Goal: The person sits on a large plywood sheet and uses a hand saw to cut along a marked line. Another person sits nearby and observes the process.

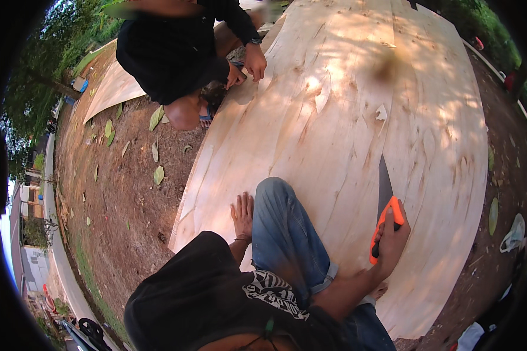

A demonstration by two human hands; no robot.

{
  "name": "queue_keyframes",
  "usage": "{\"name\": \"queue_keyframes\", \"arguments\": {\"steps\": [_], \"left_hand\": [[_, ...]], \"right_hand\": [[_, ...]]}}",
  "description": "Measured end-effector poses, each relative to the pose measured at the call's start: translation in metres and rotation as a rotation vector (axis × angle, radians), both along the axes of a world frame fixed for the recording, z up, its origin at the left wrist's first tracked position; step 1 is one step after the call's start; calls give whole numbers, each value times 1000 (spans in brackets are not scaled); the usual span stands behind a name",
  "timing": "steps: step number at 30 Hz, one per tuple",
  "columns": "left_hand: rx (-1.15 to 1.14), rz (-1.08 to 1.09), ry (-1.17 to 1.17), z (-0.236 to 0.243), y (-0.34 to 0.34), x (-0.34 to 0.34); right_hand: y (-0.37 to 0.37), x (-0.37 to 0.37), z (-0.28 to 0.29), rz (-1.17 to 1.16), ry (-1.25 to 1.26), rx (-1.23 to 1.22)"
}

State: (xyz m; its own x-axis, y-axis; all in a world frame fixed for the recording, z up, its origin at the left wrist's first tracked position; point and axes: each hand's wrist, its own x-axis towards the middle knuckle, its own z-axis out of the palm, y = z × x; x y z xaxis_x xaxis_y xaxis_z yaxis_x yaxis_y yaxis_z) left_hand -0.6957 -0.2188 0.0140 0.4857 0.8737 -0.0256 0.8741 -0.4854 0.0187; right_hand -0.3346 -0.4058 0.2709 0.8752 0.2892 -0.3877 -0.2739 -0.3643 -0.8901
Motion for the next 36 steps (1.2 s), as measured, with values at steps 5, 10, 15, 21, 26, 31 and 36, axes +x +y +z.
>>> {"name": "queue_keyframes", "arguments": {"steps": [5,10,15,21,26,31,36], "left_hand": [[-21,-18,-56,0,-1,2],[-59,-21,-6,-2,0,6],[-41,6,46,-7,1,1],[-89,0,-71,9,-1,9],[-37,-26,65,5,-4,13],[-17,-10,62,-7,3,0],[29,79,14,-21,4,11]], "right_hand": [[-4,-9,-14,-6,-54,-9],[-5,-12,-19,-36,-71,-21],[3,-13,-21,-43,-91,-55],[1,-14,-26,-27,-121,-6],[-7,-8,-25,-45,-87,-8],[-9,-10,-40,8,-64,-4],[-25,-24,-74,-21,-190,48]]}}
